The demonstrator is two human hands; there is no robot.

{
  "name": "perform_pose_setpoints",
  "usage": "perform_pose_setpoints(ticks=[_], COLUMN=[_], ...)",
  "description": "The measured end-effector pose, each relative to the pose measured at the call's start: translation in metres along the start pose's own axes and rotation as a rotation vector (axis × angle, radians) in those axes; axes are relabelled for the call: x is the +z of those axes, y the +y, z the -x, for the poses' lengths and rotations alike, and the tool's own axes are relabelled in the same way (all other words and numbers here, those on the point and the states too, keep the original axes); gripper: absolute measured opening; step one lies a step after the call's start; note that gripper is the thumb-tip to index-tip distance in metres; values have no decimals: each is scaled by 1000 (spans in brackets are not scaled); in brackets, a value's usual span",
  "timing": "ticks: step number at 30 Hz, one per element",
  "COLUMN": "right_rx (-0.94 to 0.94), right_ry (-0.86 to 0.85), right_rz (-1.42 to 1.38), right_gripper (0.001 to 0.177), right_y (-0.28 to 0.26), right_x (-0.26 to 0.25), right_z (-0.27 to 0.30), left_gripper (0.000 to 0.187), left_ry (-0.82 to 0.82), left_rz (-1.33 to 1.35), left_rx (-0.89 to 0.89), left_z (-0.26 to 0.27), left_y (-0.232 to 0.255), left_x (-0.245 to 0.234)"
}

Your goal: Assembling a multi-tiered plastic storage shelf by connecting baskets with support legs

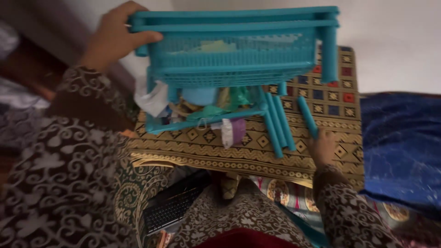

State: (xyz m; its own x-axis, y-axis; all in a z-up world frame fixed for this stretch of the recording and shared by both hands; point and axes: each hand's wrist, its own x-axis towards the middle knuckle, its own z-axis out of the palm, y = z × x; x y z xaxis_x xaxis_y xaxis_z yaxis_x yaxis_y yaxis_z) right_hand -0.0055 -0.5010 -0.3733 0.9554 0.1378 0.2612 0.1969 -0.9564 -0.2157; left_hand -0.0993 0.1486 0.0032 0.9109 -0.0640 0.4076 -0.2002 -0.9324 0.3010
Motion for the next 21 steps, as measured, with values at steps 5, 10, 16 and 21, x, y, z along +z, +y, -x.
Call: perform_pose_setpoints(ticks=[5,10,16,21], right_rx=[228,431,322,259], right_ry=[-128,-90,33,125], right_rz=[-277,-755,-1323,-1558], right_gripper=[36,23,21,30], right_y=[-35,-71,-77,-100], right_x=[-18,-51,-76,-144], right_z=[-3,1,-12,-34], left_gripper=[56,69,52,40], left_ry=[36,170,147,346], left_rz=[244,423,355,492], left_rx=[-26,192,-56,-224], left_z=[-2,-34,-68,-93], left_y=[-5,11,103,130], left_x=[23,50,66,105])
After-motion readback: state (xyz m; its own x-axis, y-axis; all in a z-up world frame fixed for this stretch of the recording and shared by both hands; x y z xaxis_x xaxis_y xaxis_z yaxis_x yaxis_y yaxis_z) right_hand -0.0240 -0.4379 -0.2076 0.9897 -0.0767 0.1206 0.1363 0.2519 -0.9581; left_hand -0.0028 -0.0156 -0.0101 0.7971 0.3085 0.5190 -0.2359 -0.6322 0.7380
